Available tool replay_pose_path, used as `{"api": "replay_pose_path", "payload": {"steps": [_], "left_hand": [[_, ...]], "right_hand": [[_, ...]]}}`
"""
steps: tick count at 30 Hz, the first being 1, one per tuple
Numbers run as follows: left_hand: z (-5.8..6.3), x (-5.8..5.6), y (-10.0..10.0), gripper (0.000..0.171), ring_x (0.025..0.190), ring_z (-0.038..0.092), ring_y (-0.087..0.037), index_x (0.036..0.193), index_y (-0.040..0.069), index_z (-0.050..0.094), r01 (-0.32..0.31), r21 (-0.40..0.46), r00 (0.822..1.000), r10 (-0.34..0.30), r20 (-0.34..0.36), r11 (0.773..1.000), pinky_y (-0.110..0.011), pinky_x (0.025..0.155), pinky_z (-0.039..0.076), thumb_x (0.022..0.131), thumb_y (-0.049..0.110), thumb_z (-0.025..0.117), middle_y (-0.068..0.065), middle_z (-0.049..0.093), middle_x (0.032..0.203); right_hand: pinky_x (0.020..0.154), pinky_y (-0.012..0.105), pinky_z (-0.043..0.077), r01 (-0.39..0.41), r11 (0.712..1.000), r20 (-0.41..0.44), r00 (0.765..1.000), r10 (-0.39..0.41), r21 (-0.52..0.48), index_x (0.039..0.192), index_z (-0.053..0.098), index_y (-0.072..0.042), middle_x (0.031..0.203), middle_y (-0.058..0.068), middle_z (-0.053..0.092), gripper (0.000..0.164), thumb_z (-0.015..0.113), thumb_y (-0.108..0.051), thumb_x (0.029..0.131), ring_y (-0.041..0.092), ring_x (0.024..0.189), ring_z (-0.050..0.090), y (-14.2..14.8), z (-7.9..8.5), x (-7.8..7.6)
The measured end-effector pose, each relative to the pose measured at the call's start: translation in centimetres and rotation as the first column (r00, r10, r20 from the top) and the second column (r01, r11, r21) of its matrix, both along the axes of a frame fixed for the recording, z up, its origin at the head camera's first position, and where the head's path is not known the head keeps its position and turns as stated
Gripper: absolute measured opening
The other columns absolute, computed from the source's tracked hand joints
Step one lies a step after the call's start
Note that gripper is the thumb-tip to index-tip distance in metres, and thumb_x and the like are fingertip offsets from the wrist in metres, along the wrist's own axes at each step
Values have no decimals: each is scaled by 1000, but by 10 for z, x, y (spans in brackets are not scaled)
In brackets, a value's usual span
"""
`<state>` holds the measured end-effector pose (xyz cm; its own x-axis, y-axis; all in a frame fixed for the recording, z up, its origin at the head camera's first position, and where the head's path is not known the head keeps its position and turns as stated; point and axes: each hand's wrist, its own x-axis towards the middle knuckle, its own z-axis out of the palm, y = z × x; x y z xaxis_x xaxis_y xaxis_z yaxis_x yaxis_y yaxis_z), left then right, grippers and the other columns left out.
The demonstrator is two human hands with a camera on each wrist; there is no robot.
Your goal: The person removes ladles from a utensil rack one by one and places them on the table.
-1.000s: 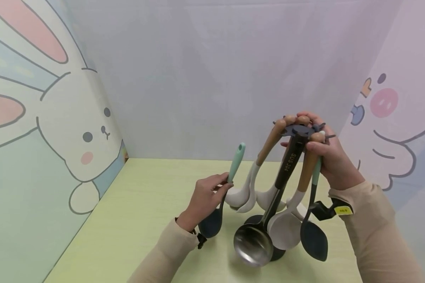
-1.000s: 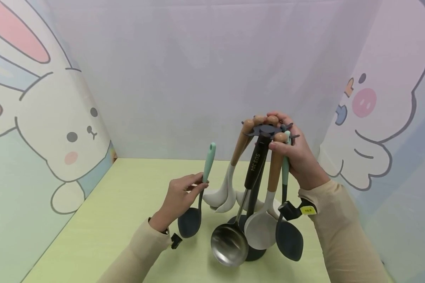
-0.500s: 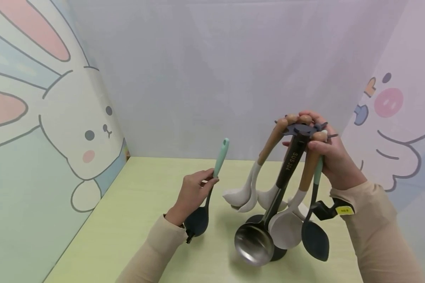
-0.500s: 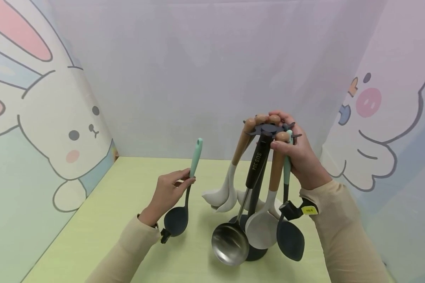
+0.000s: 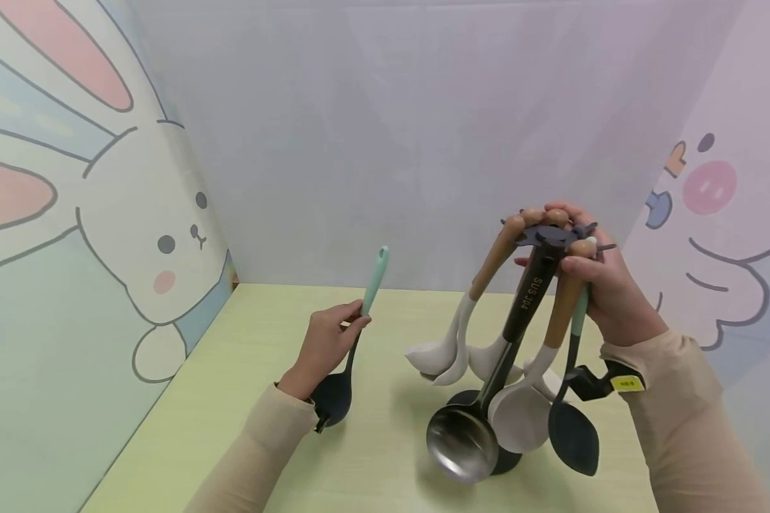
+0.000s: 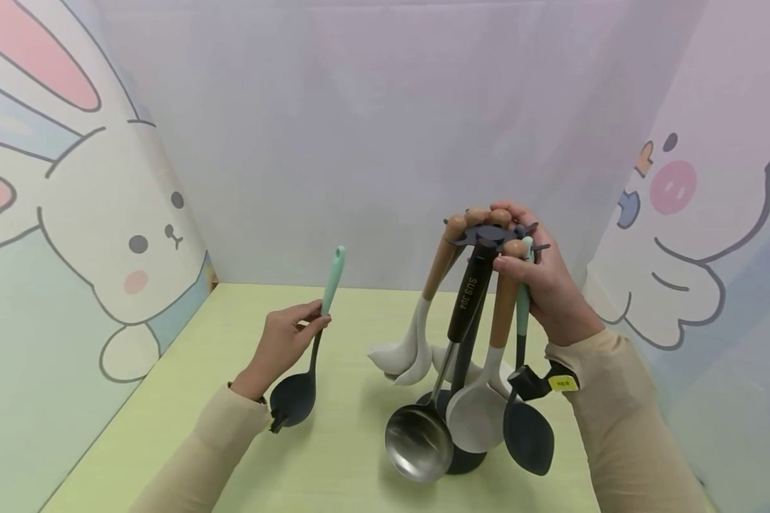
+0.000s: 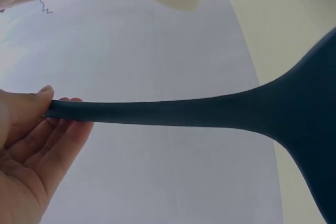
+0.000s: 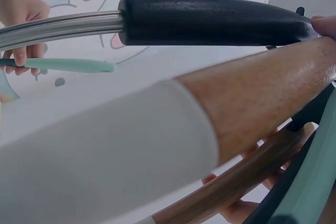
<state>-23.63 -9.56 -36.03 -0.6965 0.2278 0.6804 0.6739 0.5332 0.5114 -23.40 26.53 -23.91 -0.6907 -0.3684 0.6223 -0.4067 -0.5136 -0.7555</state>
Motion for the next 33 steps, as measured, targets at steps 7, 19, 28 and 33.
{"api": "replay_pose_path", "payload": {"steps": [7, 19, 28, 33], "left_hand": [[-1, -2, -15, 17, 77, 71, -21, 104, -3, 73, -53, -53, 998, 54, 21, 997, -27, 63, 60, 87, -2, 73, -11, 72, 86], [-8, -8, -36, 10, 76, 71, -22, 99, -2, 72, -129, -92, 987, 137, 89, 987, -33, 65, 61, 89, -1, 72, -10, 72, 83], [-13, -12, -49, 9, 73, 69, -21, 98, -2, 72, -155, -117, 981, 167, 103, 981, -33, 58, 57, 88, -1, 72, -9, 72, 81], [-15, -15, -60, 10, 73, 69, -22, 99, -2, 73, -192, -159, 968, 214, 133, 968, -30, 55, 51, 89, 0, 72, -10, 73, 82]], "right_hand": [[88, 44, 57, -5, 1000, -2, 1000, 5, -9, 138, 46, 1, 124, 10, 55, 51, 65, -2, 90, 26, 112, 60, 0, -1, 0], [88, 42, 57, 15, 1000, 1, 1000, -15, 5, 139, 45, -1, 125, 9, 55, 51, 61, -1, 90, 27, 109, 63, 1, -2, 0], [89, 42, 56, 47, 999, 10, 999, -48, 26, 141, 43, 0, 128, 11, 53, 54, 62, -2, 90, 28, 109, 63, 1, -2, 2], [89, 42, 56, 49, 998, 9, 999, -50, 26, 140, 43, -1, 127, 10, 54, 53, 60, -2, 90, 28, 107, 64, 0, -2, 2]]}}
